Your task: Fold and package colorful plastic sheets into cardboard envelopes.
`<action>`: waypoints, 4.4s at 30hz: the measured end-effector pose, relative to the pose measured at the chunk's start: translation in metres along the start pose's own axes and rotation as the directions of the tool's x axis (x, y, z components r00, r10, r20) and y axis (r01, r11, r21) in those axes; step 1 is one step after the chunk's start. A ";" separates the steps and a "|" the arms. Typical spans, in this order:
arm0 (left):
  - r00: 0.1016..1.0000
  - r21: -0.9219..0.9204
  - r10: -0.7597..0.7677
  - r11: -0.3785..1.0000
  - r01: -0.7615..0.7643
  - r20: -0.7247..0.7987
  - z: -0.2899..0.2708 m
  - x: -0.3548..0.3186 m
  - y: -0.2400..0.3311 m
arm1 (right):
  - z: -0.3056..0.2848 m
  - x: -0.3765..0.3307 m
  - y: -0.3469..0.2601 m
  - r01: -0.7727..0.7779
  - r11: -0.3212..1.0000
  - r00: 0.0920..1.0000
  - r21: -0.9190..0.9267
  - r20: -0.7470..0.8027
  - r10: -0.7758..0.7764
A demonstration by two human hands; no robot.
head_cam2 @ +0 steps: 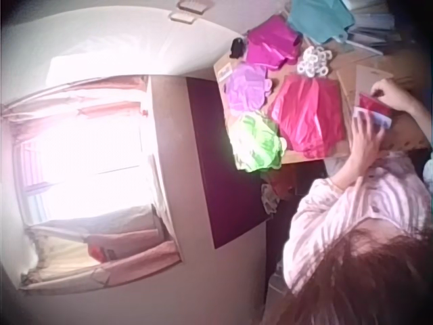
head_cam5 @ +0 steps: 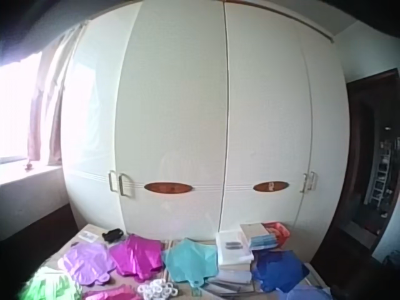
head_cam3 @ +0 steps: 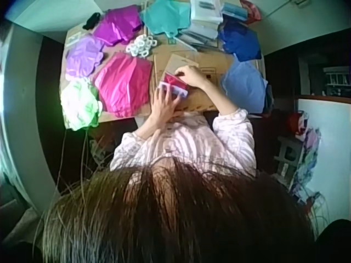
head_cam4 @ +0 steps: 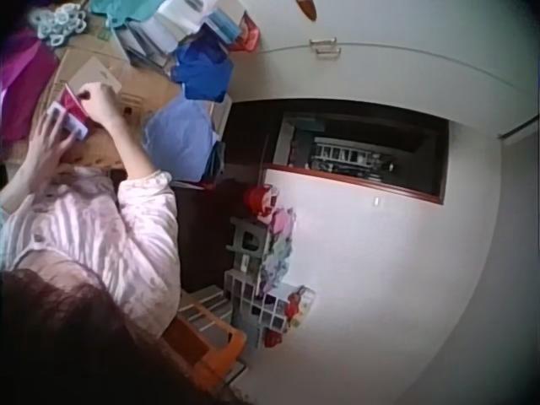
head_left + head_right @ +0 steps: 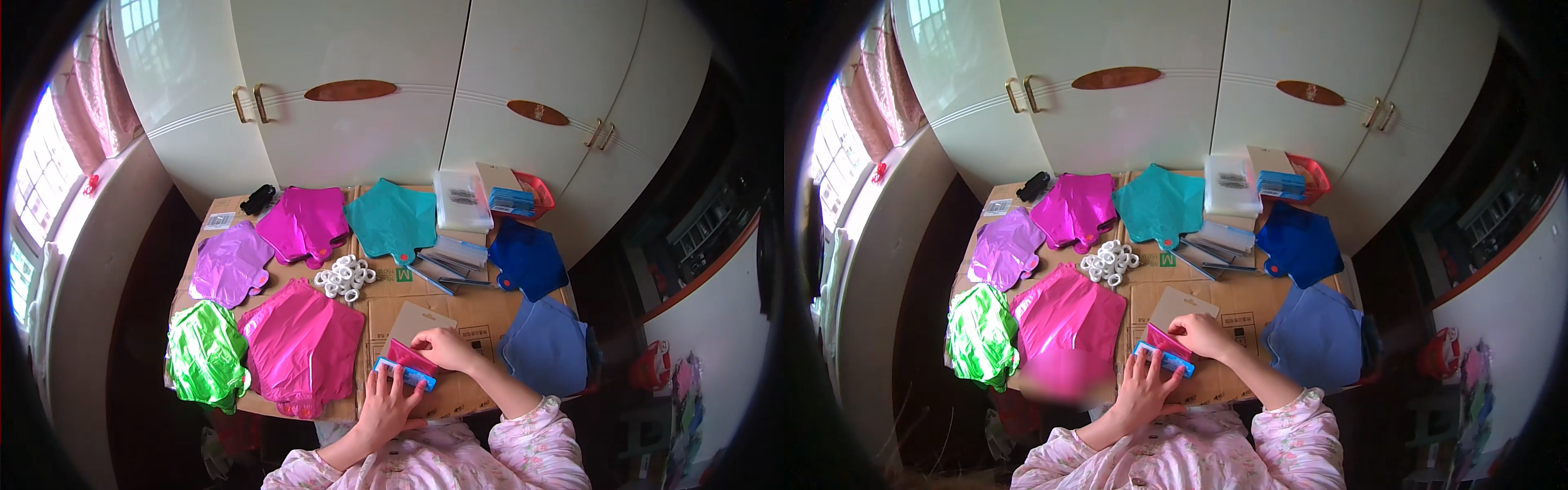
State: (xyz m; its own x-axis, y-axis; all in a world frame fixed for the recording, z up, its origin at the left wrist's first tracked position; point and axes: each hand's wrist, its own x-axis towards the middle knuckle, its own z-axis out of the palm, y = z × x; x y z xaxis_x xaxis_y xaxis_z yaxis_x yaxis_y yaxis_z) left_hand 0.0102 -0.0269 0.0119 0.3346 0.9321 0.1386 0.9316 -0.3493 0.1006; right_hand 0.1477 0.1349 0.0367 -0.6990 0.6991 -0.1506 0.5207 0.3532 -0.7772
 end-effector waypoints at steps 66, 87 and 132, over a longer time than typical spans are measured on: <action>0.979 0.240 0.197 0.954 -0.181 -0.046 -0.014 0.039 -0.014 | -0.177 0.196 0.135 -0.192 0.784 0.931 -0.591 -0.362 -0.044; 0.985 0.084 0.107 0.992 -0.096 -0.139 -0.017 0.041 -0.013 | -0.060 0.009 0.024 0.126 0.658 0.647 -0.742 -0.441 -0.622; 0.847 0.232 0.502 0.857 -0.461 -0.173 -0.023 -0.025 -0.031 | 0.052 -0.039 0.041 0.177 0.889 0.686 -0.423 -0.594 -0.419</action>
State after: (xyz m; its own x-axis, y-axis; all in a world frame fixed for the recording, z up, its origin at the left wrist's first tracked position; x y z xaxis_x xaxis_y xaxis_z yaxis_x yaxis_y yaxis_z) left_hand -0.0306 -0.0415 0.0281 0.7268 0.5976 0.3384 0.6770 -0.7064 -0.2066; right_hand 0.1712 0.0895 -0.0213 -0.4066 0.7012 0.5856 0.5466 0.7003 -0.4591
